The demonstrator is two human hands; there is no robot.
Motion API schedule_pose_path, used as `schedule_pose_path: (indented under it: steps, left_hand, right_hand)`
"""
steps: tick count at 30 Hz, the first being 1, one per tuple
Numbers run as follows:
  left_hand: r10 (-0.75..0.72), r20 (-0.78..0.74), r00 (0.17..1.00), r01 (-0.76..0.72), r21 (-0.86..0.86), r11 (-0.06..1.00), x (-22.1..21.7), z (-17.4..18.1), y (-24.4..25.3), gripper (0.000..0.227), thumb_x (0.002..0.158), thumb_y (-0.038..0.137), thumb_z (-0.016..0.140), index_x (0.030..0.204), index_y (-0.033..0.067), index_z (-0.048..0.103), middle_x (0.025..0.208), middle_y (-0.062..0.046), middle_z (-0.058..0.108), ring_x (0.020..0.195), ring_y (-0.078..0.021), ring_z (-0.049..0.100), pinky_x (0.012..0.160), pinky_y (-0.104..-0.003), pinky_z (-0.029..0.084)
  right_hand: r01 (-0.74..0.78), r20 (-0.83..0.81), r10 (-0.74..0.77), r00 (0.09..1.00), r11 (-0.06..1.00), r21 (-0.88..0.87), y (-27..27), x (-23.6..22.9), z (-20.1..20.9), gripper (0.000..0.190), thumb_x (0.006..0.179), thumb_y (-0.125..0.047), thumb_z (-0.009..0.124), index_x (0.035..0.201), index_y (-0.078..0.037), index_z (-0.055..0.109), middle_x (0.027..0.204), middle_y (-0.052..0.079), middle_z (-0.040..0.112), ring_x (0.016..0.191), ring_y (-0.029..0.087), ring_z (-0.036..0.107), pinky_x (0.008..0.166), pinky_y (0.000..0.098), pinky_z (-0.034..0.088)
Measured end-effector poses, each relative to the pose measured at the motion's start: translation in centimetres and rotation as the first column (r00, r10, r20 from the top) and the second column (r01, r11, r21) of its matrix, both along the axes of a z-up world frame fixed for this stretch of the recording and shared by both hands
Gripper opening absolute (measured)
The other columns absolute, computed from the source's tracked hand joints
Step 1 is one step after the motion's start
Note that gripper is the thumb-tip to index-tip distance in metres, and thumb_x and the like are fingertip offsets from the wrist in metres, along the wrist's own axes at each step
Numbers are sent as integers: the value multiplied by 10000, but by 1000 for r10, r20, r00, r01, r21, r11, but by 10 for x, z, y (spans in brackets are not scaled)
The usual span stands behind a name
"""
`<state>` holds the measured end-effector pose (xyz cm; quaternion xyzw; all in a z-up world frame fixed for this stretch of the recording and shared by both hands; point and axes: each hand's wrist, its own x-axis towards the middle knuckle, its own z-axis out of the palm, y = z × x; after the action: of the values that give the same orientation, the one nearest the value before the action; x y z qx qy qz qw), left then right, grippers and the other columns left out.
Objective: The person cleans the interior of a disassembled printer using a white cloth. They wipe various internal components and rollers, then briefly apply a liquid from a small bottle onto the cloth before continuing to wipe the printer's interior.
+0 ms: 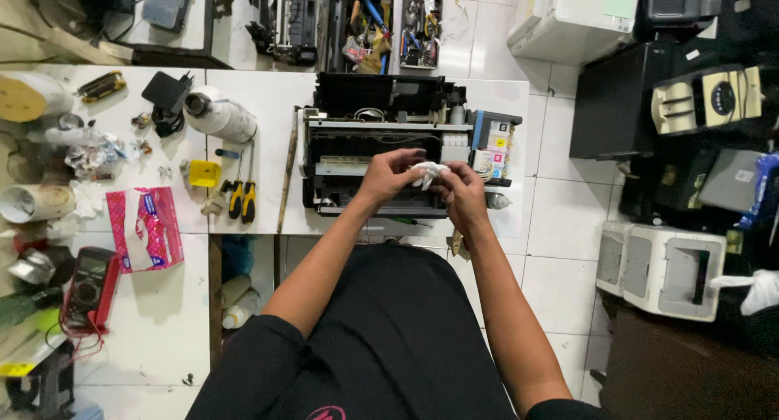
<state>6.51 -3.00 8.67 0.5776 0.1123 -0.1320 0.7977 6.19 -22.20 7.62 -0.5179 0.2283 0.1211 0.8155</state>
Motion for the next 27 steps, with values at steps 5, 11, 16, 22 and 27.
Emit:
schedule_pose_path:
  steps: [5,11,16,22,27]
  left_hand:
    - [-122,-17,992,123,194,973,-3,-33,-7,444,847,41,840,1287,80,791,1066,-169,815,941,-198,770,759,-357,660]
    - [-79,-54,995,88,202,975,-9,-59,-8,366,914,102,803,1274,168,806,1094,-97,816,990,-158,765,849,-335,650]
    - [-30,-59,998,40,169,985,-10,-49,-10,408,917,145,845,1321,168,791,1107,-103,801,958,-121,734,844,-304,638]
    - [-104,-73,992,123,367,922,-6,-40,-3,380,863,173,888,1236,132,832,1030,-134,823,865,-153,731,741,-355,611]
    - [-27,-123,992,54,221,974,-9,-28,4,510,852,141,904,1322,18,747,1057,-188,768,868,-195,748,726,-337,677]
  right_hand:
    - [-189,40,211,977,932,-310,2,-14,19,269,873,-82,899,1120,-28,808,854,65,728,785,143,685,678,338,595]
    - [-252,-23,266,964,875,-414,8,-12,4,295,856,-195,913,1128,-106,842,607,10,635,559,46,546,488,221,429]
    - [-229,-52,227,972,893,-386,9,-7,10,250,892,-142,834,1129,-64,819,704,19,686,642,42,579,576,212,469]
    - [-185,-27,186,982,926,-329,13,-7,9,239,907,-89,797,1144,-56,800,836,43,721,772,91,636,718,263,563]
    - [-213,-25,220,975,905,-368,21,-11,13,242,892,-47,816,1134,-49,802,903,106,752,827,129,663,716,301,595]
